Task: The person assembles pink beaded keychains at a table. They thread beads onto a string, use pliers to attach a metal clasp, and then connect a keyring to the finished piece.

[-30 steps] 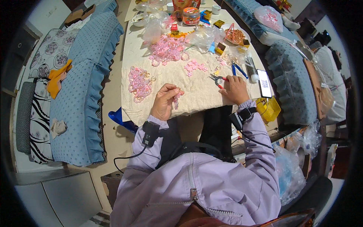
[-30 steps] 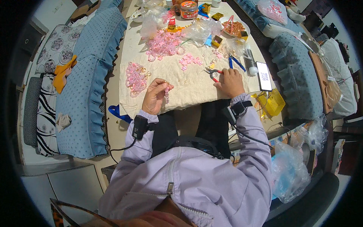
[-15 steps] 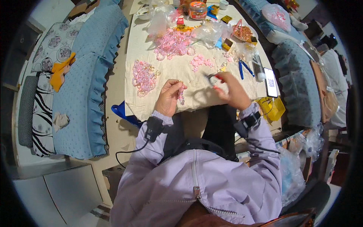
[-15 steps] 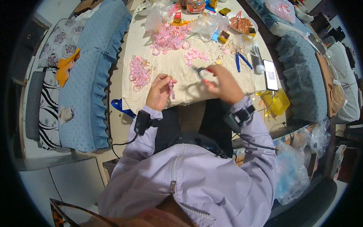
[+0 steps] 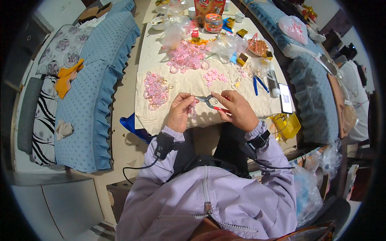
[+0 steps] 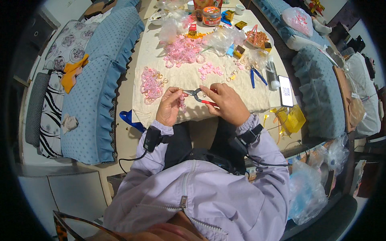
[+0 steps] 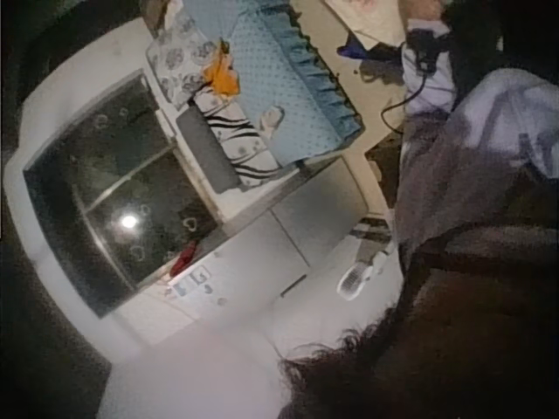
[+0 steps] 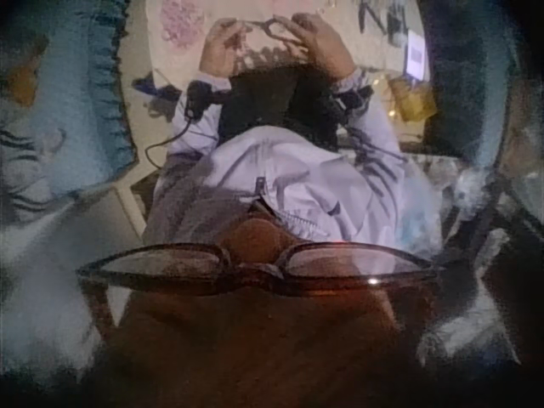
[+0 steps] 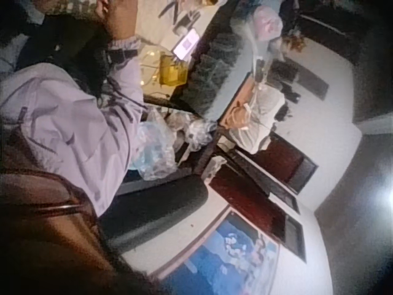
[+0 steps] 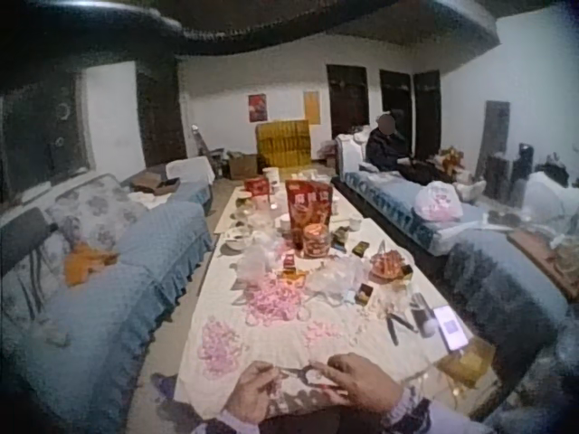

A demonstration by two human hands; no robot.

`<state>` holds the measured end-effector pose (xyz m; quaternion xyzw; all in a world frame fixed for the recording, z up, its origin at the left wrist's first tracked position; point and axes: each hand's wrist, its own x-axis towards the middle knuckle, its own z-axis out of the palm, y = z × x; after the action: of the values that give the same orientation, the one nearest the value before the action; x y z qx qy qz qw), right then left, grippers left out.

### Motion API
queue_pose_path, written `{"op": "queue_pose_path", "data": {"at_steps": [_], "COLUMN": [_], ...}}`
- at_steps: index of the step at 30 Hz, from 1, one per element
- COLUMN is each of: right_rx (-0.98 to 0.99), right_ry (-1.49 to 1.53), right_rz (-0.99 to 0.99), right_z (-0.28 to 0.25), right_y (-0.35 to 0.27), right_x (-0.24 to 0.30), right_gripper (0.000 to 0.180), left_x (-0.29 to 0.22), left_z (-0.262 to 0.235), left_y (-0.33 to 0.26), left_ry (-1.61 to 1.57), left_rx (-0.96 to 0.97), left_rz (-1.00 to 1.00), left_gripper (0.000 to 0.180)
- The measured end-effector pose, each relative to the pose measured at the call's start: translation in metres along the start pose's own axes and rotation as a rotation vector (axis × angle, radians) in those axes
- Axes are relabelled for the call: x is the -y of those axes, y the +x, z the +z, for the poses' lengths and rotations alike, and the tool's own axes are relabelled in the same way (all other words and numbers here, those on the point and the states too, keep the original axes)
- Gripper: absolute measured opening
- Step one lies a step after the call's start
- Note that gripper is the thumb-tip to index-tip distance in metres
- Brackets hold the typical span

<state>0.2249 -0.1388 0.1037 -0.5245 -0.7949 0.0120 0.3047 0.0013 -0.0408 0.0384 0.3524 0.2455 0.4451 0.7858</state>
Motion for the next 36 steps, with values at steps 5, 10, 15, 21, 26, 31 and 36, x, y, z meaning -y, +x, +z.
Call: {"op": "queue_pose_path", "data": {"at_steps": [5, 10, 15, 21, 26, 31, 36], "right_rx": [-0.005, 0.015, 0.036, 0.022, 0.011, 0.048, -0.011], "right_ry": [-0.018, -0.008, 0.028, 0.021, 0.174, 0.161, 0.000], "right_rz": [-0.004, 0.038, 0.088, 0.088, 0.156, 0.206, 0.106], "right_z": [-0.001, -0.002, -0.004, -0.002, 0.003, 0.004, 0.000], "right_y": [-0.001, -0.002, -0.005, -0.007, -0.010, -0.011, -0.006], "right_x": [0.004, 0.007, 0.010, 0.010, 0.010, 0.011, 0.012], "right_gripper": [0.063, 0.062, 0.061, 0.060, 0.059, 0.060, 0.066], "left_x": [-0.003, -0.003, -0.002, -0.001, 0.004, 0.009, 0.001], "left_z": [0.005, 0.010, 0.011, 0.011, 0.010, 0.007, 0.007], "left_y": [-0.003, -0.004, -0.006, -0.007, -0.006, -0.004, -0.003], "left_ry": [-0.025, -0.024, 0.013, 0.037, 0.022, 0.046, 0.039], "left_rx": [-0.002, 0.005, 0.008, 0.011, 0.039, 0.046, 0.099], "left_rz": [0.017, 0.053, 0.069, 0.080, 0.157, 0.164, 0.103], "left_gripper": [0.010, 0.011, 0.011, 0.009, 0.010, 0.012, 0.020]}}
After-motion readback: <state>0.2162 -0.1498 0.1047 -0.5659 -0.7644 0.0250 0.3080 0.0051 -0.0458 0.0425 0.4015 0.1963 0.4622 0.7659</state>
